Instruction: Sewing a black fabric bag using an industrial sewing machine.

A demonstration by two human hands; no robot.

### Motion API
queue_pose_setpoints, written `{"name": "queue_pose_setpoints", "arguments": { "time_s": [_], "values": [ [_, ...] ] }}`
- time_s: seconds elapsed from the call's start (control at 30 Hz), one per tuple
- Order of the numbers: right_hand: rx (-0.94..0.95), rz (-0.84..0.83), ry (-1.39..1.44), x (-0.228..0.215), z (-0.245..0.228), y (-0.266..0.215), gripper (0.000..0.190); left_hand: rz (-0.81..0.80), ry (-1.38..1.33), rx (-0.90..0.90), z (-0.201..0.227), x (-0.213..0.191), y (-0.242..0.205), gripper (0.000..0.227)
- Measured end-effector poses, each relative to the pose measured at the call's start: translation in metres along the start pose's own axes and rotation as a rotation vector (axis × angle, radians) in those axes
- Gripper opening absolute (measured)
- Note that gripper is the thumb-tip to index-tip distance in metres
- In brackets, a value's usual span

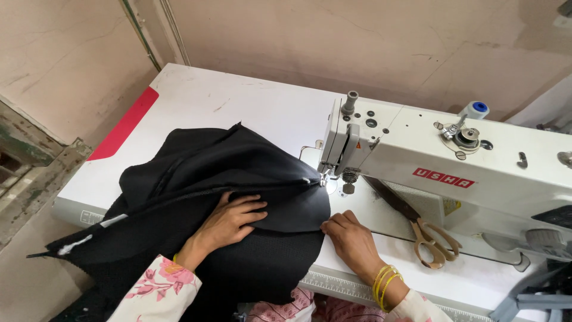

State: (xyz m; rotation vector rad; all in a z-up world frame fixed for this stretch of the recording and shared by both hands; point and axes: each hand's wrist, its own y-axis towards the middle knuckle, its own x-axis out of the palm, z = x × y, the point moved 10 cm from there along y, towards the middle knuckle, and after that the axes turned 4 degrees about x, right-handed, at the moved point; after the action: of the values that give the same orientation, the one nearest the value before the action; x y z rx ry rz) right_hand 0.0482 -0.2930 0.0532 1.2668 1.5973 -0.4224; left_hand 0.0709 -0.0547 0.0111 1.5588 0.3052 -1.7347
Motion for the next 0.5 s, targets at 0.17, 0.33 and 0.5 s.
{"name": "queue_pose_setpoints", "arguments": {
  "time_s": [0.17, 0.33, 0.5],
  "values": [
    [-0.077, 0.03, -0.1, -0.006, -0.008, -0.011, 0.031, -0.055, -0.004, -0.047, -0.006, 0.001, 0.004, 0.046],
    [-0.102, 0.029, -0.139, -0.006, -0.007, -0.008, 0.044, -0.063, 0.002, -0.071, -0.019, 0.005, 0.01, 0.045],
    [-0.081, 0.021, -0.156, -0.008, -0.001, 0.005, 0.05, -0.02, -0.004, -0.03, -0.037, 0.006, 0.027, 0.046]
  ]
}}
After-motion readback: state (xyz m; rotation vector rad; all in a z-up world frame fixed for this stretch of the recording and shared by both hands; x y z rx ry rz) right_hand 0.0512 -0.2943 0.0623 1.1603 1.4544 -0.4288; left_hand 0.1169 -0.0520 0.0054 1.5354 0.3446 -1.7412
